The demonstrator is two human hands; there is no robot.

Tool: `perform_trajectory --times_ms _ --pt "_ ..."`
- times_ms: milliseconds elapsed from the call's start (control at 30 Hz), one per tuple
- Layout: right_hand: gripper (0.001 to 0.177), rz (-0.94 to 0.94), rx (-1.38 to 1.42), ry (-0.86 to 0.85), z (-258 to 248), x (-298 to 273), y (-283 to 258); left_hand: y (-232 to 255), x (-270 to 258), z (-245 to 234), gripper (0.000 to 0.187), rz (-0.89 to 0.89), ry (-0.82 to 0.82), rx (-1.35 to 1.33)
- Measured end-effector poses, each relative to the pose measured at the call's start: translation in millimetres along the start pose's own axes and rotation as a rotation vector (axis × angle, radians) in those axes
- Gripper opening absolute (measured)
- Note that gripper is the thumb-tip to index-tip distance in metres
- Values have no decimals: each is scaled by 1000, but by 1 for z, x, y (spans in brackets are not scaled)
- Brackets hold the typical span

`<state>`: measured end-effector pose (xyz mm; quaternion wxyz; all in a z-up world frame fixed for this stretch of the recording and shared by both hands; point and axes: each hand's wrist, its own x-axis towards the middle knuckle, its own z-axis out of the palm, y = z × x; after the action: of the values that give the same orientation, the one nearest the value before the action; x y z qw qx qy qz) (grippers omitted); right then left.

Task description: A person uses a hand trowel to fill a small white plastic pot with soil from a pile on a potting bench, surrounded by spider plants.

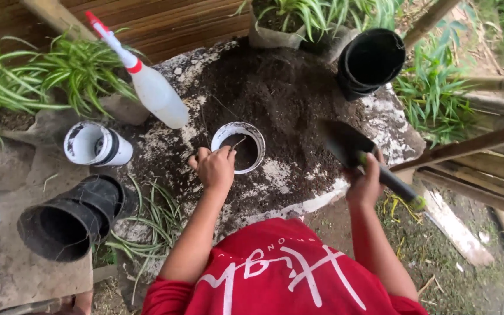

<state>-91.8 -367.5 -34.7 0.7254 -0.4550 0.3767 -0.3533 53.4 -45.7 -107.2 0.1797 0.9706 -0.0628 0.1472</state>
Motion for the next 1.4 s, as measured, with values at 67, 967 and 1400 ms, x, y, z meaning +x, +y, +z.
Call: perform_trajectory --times_ms 67,967,1400 --pt "47 16 -7 84 -19 -2 3 3 -1 -4 19 -2 -1 -4" --pt "58 369 5 -225 67 -15 15 4 -2 0 11 -22 93 51" --pt "56 -623 -596 -799 101 -61 46 -4 -8 15 12 -26 22 -16"
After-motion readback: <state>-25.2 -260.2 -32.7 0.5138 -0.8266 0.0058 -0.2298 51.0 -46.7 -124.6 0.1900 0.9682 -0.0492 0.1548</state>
